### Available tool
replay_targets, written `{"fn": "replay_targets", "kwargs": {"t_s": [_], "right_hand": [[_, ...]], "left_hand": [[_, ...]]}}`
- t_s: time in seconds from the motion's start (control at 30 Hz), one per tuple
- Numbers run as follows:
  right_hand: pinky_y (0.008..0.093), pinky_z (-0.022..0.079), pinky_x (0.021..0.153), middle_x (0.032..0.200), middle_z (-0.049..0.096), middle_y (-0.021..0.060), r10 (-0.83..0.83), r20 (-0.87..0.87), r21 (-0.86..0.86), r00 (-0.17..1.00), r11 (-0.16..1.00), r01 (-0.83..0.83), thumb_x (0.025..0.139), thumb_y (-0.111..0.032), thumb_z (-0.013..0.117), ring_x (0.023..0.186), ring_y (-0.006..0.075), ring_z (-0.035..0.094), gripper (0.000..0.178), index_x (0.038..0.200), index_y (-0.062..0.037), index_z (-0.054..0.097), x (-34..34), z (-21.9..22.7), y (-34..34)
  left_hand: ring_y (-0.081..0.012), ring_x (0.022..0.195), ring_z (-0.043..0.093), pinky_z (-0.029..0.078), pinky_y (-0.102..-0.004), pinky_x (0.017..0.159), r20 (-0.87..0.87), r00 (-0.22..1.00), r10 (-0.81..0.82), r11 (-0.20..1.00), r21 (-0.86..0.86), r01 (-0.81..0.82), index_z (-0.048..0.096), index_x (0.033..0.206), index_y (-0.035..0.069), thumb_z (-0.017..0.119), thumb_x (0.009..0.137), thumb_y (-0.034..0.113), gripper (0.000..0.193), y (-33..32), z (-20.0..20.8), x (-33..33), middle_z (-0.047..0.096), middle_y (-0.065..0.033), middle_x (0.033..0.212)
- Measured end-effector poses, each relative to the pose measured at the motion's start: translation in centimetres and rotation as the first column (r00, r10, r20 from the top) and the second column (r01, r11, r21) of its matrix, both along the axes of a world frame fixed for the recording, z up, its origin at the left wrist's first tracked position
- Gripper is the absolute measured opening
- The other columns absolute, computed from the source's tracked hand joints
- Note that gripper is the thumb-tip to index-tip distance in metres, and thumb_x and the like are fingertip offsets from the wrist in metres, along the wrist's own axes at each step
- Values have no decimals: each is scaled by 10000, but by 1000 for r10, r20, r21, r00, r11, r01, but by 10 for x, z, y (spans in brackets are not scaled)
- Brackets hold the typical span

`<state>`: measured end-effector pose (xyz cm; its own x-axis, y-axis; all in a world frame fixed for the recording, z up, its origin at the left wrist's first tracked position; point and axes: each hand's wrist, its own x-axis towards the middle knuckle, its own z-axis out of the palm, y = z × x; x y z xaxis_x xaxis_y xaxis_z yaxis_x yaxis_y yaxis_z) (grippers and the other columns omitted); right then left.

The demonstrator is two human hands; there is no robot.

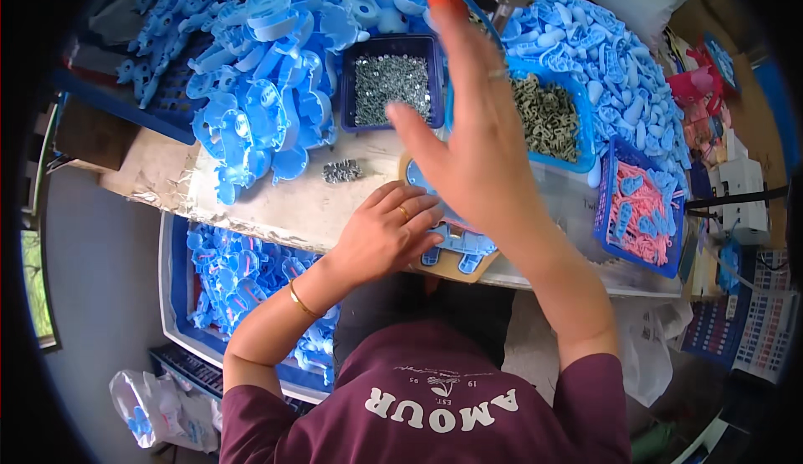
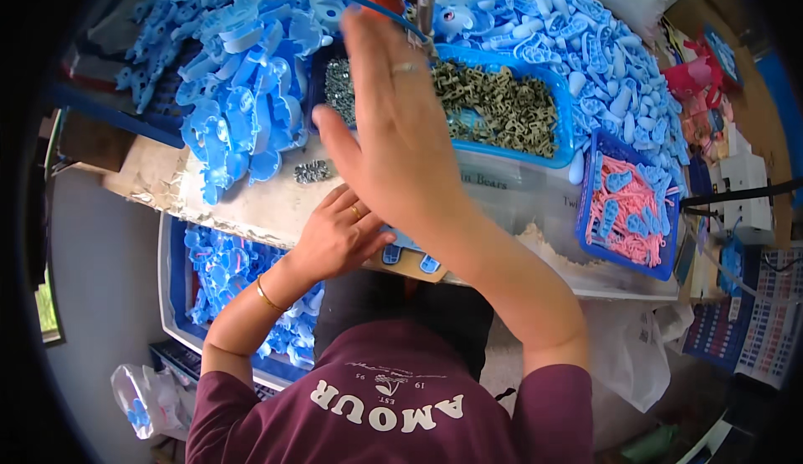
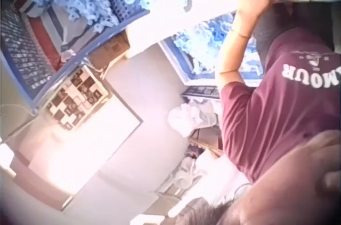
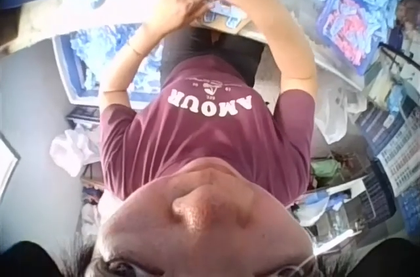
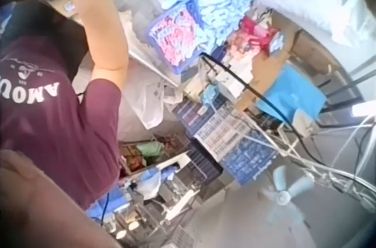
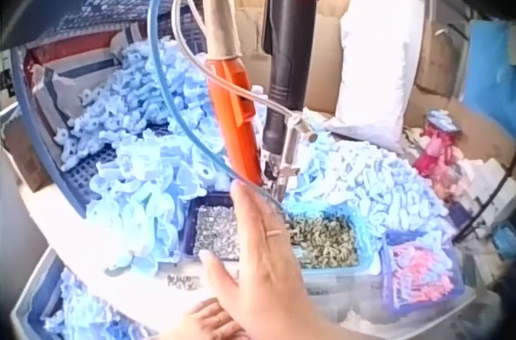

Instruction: Assembling and packaging blue plastic hippopotamus toys at a factory workbench.

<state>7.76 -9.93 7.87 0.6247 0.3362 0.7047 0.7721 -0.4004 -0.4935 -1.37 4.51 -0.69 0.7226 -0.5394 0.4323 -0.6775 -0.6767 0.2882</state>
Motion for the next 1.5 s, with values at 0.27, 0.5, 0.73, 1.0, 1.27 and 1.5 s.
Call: {"fn": "replay_targets", "kwargs": {"t_s": [0.27, 0.5, 0.73, 1.0, 1.27, 1.5], "right_hand": [[515, 447, 977, 1214, 622, 159, -623, 339, 326, 705, 781, 533, 795, -101, 784, 1168, 390, 596, 745, 1458, -77, 445, 60, 25, 43], [512, 411, 914, 1193, 584, 123, -810, 283, 163, 513, 568, 807, 784, -153, 814, 1159, 345, 553, 698, 1401, -112, 490, 129, 23, 38], [476, 434, 863, 1053, 583, 98, -732, 140, 400, 667, 658, 638, 786, -187, 809, 1043, 310, 572, 534, 1249, -110, 552, 144, 46, 30], [420, 481, 903, 1075, 636, 146, -486, 14, 448, 874, 784, 429, 790, -292, 798, 1010, 265, 621, 416, 1070, -61, 594, 148, 45, -10], [236, 468, 588, 859, 607, -2, 276, -455, 449, 847, 892, -49, 946, -201, 716, 698, 78, 589, 314, 1172, -58, 552, 87, 88, -29], [325, 509, 910, 1054, 664, 13, 298, -428, 75, 853, 952, -295, 867, -282, 832, 981, 136, 644, 382, 1132, -81, 645, 75, 75, -47]], "left_hand": [[-264, 995, 664, 521, -395, 933, 41, 999, 24, 983, -183, -16, 702, 952, 53, 736, 883, 174, 144, 5, 8, 45, 718, -73, 1060], [-266, 900, 664, 519, -387, 855, 109, 992, 62, 966, -257, -32, 692, 872, 52, 721, 894, 161, 115, -2, -4, 73, 722, -74, 924], [-310, 902, 671, 519, -422, 874, 81, 994, 70, 967, -252, -48, 700, 899, 36, 695, 920, 127, 94, 4, -7, 76, 723, -104, 920], [-320, 890, 682, 557, -439, 761, -17, 958, 287, 912, -300, -279, 693, 925, 71, 679, 915, 154, 85, 25, -14, 98, 705, -120, 920], [-330, 986, 708, 577, -442, 815, -263, 863, 432, 888, 294, -355, 738, 997, 117, 783, 819, 250, 227, 36, -12, 163, 718, -106, 1032], [-312, 945, 701, 554, -460, 771, -231, 881, 414, 890, 306, -338, 709, 929, 133, 744, 850, 278, 169, 38, -9, 168, 719, -78, 957]]}}
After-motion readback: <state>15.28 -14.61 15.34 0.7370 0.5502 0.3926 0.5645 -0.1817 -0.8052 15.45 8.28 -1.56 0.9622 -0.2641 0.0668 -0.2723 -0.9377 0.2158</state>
